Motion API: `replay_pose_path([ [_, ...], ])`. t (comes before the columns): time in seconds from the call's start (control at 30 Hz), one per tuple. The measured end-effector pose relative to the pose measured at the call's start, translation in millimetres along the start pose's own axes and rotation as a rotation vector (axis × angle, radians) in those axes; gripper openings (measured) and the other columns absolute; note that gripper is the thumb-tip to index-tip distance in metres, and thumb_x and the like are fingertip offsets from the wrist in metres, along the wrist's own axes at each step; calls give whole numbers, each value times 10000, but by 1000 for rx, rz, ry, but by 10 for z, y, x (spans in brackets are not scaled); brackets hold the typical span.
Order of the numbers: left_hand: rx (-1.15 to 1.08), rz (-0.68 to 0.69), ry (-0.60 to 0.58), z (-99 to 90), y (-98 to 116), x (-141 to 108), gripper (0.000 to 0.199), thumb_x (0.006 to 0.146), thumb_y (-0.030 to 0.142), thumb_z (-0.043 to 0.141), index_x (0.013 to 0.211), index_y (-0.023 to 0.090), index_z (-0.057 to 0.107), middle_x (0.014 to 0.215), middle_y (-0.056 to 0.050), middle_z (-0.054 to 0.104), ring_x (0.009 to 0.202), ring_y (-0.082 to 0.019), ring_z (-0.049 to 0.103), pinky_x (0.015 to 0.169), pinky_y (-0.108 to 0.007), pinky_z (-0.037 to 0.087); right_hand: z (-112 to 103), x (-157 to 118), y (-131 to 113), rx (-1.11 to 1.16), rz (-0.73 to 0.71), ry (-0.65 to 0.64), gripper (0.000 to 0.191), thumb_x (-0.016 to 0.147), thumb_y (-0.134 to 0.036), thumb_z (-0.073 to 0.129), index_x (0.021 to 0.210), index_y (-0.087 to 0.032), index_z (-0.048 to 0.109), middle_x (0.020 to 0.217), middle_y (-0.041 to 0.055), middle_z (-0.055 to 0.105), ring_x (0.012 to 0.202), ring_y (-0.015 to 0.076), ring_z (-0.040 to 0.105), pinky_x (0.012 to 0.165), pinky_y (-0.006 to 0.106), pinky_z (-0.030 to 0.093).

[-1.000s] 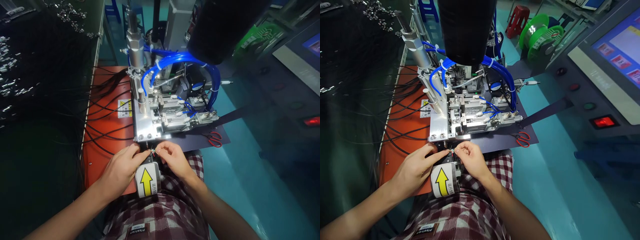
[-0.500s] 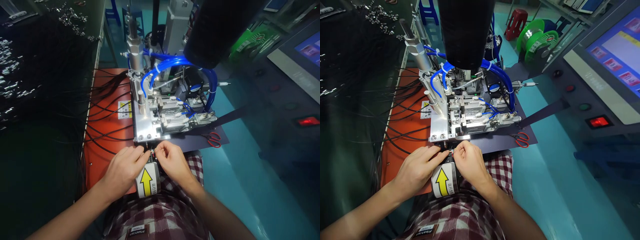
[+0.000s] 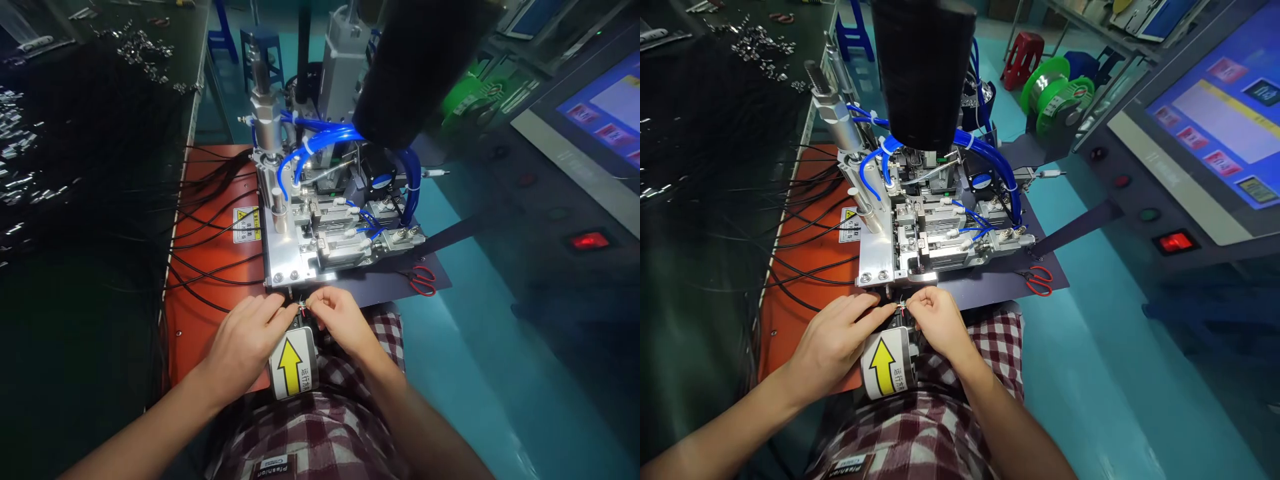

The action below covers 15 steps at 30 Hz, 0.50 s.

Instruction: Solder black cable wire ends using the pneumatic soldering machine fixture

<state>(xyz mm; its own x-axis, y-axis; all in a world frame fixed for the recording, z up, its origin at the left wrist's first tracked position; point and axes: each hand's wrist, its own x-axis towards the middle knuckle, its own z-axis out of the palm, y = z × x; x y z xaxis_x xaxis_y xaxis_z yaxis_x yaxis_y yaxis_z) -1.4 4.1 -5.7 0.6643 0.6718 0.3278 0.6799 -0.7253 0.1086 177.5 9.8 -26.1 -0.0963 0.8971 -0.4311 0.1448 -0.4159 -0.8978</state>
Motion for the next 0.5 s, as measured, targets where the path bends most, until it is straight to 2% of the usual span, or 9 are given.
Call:
replay_pose_path([
  [0.17, -78, -37, -20, -6, -20, -1, 296, 916, 105, 339, 962, 136, 629, 869, -98, 621, 753, -201, 545, 647, -310, 429, -16, 28, 44, 161, 12, -50, 162, 721, -296, 611, 657, -158, 555, 541, -47, 499, 438, 84, 419, 441, 221, 318],
  [0.3, -24, -23, -31, -18, -9, 16, 290, 918, 121, 339, 941, 136, 627, 873, -105, 625, 737, -206, 548, 650, -319, 432, -22, 34, 74, 194, 5, -59, 194, 731, -321, 619, 649, -157, 553, 537, -48, 486, 436, 81, 409, 441, 218, 318],
  [0.4, -8, -26, -29, -13, -5, 12, 295, 917, 122, 337, 955, 139, 629, 880, -108, 626, 741, -207, 553, 651, -322, 435, -44, 15, 71, 104, -25, -50, 218, 762, -367, 600, 694, -161, 581, 588, -23, 535, 456, 95, 434, 448, 228, 341],
  [0.5, -16, -34, -29, 1, -8, -8, 288, 905, 107, 355, 979, 145, 631, 892, -109, 628, 751, -205, 560, 647, -318, 441, -28, -24, 44, -130, -153, 80, 241, 798, -399, 574, 738, -173, 632, 624, -6, 567, 509, 114, 454, 487, 242, 350],
])
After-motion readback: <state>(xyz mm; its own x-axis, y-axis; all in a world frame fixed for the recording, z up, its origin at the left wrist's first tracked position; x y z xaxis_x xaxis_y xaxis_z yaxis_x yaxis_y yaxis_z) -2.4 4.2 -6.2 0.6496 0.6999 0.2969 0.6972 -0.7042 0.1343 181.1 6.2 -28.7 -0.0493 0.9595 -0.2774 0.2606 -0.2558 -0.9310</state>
